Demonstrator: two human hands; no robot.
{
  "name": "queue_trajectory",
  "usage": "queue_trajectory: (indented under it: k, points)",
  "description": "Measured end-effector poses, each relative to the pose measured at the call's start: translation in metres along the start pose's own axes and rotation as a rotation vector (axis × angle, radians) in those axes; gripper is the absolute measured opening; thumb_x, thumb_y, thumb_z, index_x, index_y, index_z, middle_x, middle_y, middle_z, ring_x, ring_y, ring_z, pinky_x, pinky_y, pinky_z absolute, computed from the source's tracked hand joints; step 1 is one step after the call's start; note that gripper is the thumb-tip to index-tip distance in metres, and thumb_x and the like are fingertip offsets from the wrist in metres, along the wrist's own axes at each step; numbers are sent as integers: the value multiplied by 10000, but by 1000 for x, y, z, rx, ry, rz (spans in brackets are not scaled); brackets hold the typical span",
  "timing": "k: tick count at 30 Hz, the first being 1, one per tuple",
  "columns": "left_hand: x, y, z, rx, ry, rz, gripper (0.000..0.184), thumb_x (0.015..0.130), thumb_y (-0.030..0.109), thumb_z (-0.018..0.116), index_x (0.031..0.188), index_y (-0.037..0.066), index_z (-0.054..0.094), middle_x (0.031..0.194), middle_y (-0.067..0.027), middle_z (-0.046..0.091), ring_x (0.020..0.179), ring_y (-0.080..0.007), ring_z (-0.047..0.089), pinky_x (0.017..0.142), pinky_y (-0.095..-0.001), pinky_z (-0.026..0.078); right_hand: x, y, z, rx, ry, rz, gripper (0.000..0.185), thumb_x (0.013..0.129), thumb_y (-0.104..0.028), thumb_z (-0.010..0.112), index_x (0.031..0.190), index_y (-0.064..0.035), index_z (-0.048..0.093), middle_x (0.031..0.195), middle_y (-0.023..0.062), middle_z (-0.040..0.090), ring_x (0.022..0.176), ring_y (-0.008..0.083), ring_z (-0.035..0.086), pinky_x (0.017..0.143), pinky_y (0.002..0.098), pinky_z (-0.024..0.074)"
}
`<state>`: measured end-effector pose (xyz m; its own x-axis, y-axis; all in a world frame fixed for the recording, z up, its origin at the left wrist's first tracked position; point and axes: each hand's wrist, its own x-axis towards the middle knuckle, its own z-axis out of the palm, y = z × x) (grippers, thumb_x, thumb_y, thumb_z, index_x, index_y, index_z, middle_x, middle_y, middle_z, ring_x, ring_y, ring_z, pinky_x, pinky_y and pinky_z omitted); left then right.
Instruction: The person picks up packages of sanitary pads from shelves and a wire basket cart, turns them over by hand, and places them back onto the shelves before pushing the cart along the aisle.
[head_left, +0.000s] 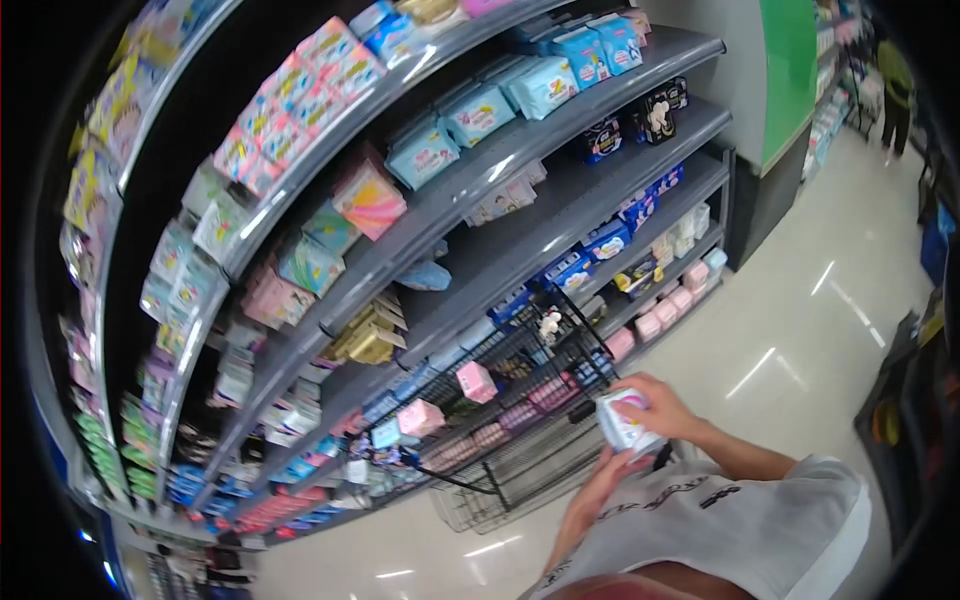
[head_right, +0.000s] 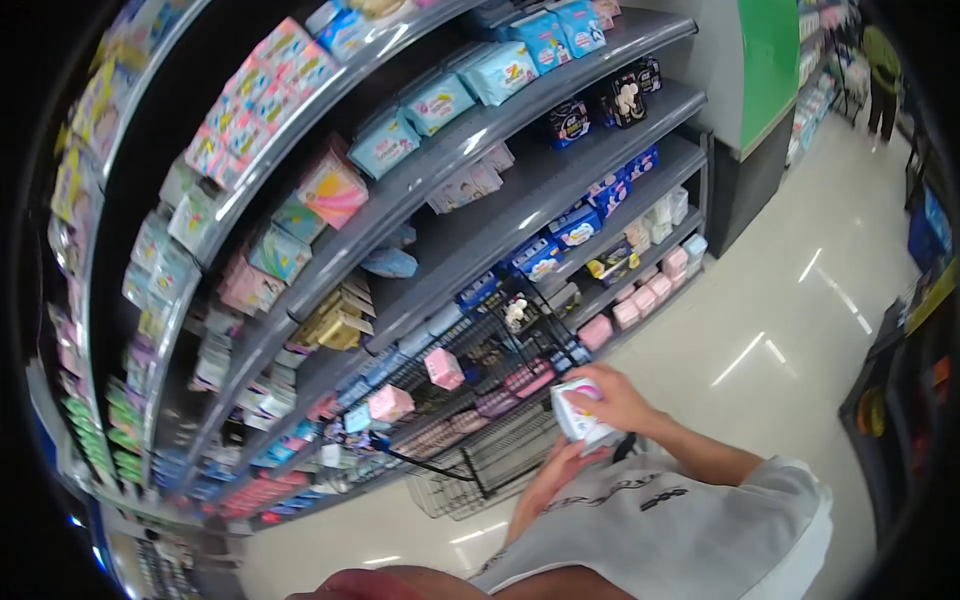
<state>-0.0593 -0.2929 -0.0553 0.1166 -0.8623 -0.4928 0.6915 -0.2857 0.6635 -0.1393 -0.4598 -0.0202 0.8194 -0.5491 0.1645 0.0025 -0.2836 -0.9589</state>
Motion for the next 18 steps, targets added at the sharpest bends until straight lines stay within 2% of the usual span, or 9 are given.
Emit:
queue_trajectory:
  k: [2,5,11,14,18]
  points:
    - [19,-6,-1,28,-10,34,641,923,264,572,1416,12,249,1330,-165,484,1164,-282,545,1037,-424,406,1,12,-17,-54,49,-5,328,845,-280,683,1097,-72,649,1047,175,616,954,322,619,836,380,491]
    - [25,-2,17,69,-7,-31,592,927,252,558,1392,15,277,1274,-156,513,1100,-261,573,1014,-410,430,0,17,-34,-65,9,26,335,842,-301,685,1086,-73,655,1041,180,614,967,321,618,837,376,490]
    - [24,5,30,104,35,-19,582,926,243,556,1385,15,279,1285,-151,506,1097,-256,577,1009,-386,430,4,33,-34,7,57,34,340,834,-312,693,1075,-75,659,1021,173,619,957,308,617,843,373,485]
    - [21,-1,20,54,55,19,630,945,260,536,1442,64,200,1321,-124,478,1115,-239,577,995,-360,433,13,30,-24,43,1,73,335,833,-305,695,1071,-73,658,1007,162,624,953,304,617,841,368,483]
    - [-4,-7,7,37,120,72,651,926,266,552,1447,71,213,1331,-111,474,1104,-227,580,998,-346,427,17,10,-4,17,-115,56,308,833,-284,693,1049,-67,652,1005,145,629,945,293,620,825,366,483]
